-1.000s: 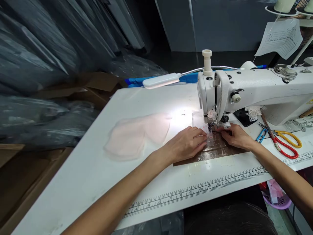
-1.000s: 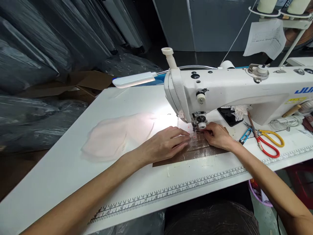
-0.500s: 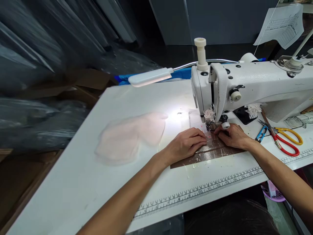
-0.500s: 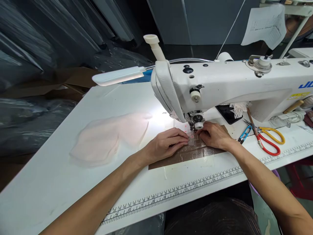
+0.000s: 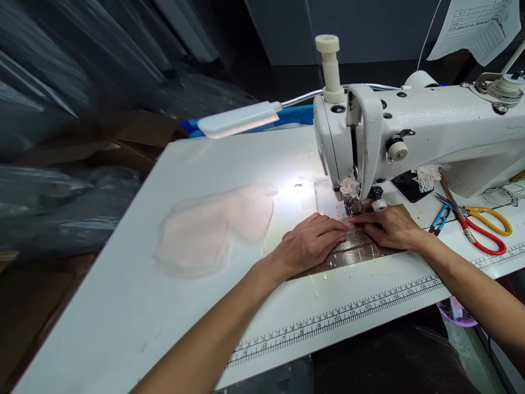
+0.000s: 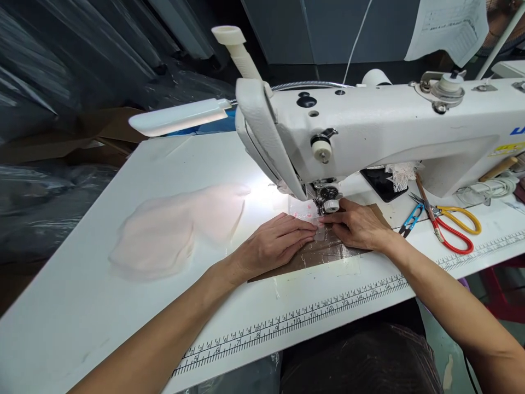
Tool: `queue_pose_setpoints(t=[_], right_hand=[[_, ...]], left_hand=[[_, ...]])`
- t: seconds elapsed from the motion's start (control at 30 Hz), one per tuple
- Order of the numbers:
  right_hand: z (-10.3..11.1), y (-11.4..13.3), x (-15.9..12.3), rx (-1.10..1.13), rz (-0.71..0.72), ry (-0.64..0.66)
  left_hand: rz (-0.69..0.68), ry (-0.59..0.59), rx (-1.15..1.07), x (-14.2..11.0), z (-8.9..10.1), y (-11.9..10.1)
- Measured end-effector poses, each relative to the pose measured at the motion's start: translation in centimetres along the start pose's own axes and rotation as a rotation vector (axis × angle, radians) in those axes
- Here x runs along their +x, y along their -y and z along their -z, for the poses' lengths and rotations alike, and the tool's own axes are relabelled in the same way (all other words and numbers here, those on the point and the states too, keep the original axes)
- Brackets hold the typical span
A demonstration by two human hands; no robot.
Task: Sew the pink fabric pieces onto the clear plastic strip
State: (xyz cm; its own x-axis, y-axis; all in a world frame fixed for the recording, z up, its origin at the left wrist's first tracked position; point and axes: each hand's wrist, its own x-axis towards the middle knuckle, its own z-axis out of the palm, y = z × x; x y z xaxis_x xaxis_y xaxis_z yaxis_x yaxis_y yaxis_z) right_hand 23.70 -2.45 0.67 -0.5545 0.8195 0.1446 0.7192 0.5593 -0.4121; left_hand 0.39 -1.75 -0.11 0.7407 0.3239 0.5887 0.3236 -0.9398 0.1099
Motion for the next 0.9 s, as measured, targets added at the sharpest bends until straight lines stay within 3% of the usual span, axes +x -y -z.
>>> queue_pose_setpoints(t=[0.43, 0.6, 0.77, 0.9], right_hand=[[-0.1, -0.1, -0.1, -0.007, 0.023, -0.003], [0.0, 0.1, -0.3, -0.016, 0.113, 0.000], [-0.2, 0.0, -0.5, -0.022, 0.098, -0.032], [-0.4, 0.2, -0.5, -0.040, 0.092, -0.050]], left_hand=[[-0.012, 0.056, 0.034, 0.1, 0.3, -0.3], [0.012, 0.143, 0.032, 0.5, 0.9, -0.6], [0.010, 0.305, 0.021, 1.2, 1.5, -0.3], [0.052, 0.258, 0.007, 1.0, 1.3, -0.1]])
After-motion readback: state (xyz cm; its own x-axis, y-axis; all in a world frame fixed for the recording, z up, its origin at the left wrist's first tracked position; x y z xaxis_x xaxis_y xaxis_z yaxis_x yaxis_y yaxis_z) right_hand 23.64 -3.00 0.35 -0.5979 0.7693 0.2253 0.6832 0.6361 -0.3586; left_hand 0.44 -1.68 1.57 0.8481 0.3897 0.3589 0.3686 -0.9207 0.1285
